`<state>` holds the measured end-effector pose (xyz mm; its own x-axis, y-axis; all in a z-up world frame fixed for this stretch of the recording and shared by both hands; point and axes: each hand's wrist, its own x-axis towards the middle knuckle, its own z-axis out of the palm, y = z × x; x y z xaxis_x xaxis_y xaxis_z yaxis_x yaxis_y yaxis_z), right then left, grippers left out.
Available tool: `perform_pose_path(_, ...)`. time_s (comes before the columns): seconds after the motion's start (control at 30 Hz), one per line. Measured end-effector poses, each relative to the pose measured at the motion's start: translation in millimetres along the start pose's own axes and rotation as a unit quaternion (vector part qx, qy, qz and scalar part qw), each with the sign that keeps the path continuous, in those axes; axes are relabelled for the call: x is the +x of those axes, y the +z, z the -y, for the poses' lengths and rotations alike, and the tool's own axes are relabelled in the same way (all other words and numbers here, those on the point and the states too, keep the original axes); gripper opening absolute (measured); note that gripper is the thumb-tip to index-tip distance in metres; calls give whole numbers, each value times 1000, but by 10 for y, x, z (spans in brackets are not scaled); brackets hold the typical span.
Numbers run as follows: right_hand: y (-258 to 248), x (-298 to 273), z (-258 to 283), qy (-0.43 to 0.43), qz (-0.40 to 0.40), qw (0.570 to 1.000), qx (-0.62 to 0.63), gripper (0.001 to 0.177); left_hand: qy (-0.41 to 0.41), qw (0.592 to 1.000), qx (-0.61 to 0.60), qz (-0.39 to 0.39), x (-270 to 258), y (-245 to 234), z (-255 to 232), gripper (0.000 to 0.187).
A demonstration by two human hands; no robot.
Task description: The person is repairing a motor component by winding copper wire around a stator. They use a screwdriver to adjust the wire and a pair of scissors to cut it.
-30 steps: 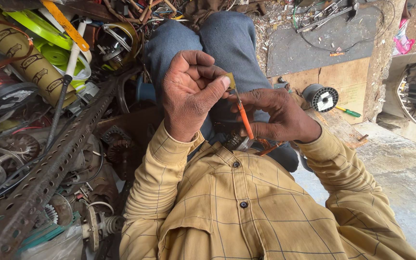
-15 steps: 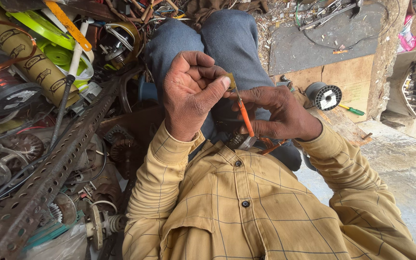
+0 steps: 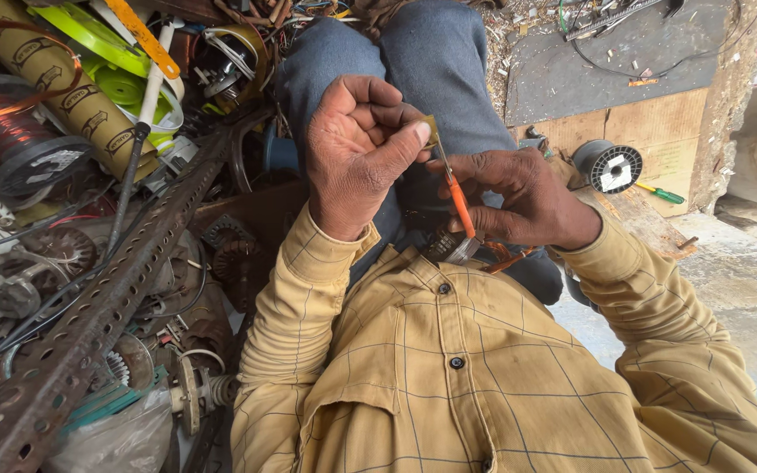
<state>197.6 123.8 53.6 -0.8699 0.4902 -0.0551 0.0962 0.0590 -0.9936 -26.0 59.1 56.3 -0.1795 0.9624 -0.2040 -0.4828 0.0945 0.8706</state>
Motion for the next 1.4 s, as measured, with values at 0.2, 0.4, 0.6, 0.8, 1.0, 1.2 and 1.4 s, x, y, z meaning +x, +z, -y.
perform_pose_path(0.2, 20, 19, 51, -37, -19, 999, 7, 63, 19, 1000, 15, 1, 0, 34, 5, 32)
perform_pose_path(0.4, 19, 21, -60, -1, -4, 1000, 4, 65, 14, 1000, 8, -3, 8, 21, 24, 32)
perform_pose_path(0.6, -42, 31, -28, -73, -6, 997, -13, 62, 13, 999, 36, 5, 3, 41, 32, 32)
perform_pose_path(0.8, -45, 46, -60, -47, -15, 999, 7, 62, -12, 1000, 25, -1, -1, 70, 47, 33)
perform_pose_path(1.0, -49, 8, -121, -49, -23, 998, -23, 59, -34, 999, 28, -4, -6, 58, 83, 33)
perform_pose_path(1.2, -29, -57, -217, -6, -14, 999, 42, 60, -39, 999, 13, 2, -18, 36, 113, 33)
perform_pose_path(1.4, -51, -33, -190, -49, -16, 999, 2, 58, -50, 999, 14, 11, -18, 7, 118, 32)
